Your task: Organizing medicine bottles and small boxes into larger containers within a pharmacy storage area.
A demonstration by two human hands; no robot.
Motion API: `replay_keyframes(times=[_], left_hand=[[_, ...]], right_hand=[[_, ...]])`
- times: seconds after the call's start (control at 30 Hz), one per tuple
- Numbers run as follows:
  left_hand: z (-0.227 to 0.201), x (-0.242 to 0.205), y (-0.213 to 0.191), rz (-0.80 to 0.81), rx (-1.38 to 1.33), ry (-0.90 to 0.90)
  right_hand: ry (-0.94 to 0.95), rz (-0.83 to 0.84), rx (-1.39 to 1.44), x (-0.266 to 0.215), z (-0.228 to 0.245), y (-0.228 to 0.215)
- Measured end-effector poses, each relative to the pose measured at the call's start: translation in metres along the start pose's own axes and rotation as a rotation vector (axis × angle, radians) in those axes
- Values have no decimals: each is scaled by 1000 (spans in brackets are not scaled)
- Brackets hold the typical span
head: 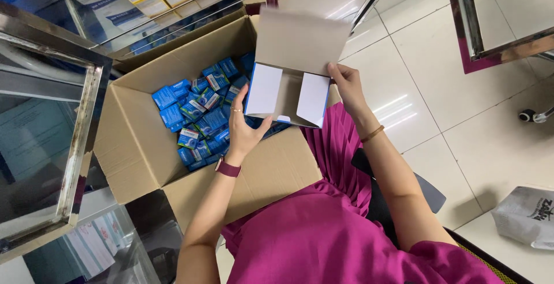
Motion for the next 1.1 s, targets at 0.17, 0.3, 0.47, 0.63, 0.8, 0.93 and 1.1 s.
replay_keyframes(times=[0.17,0.3,0.47,0.63,0.8,0.93,1.1], left_hand=[[-3,6,4,-14,-3,-105],[-10,12,1,-13,92,-204],[-39,31,5,111,424,-317],[-24,25,18,60,330,-297],[-20,16,10,-90,213,-203],[30,0,15,-247,-99,-369],[44,-4,13,-307,-155,-430]], right_hand=[[146,-244,265,4,-14,7],[174,-276,383,7,-9,19],[209,-350,373,10,-13,19],[155,-363,309,12,-31,13],[49,-370,46,4,-4,21],[-96,-300,-421,0,51,43],[-216,-236,-564,3,56,42]])
Point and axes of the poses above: each hand's wrist, its own x-axis towards the middle knuckle, its own y-axis out of the palm, z = x × y, the point moved 5 cm from there along x, towards the middle knuckle, and after that the axes turned 13 degrees about z, right-handed, at the moved point
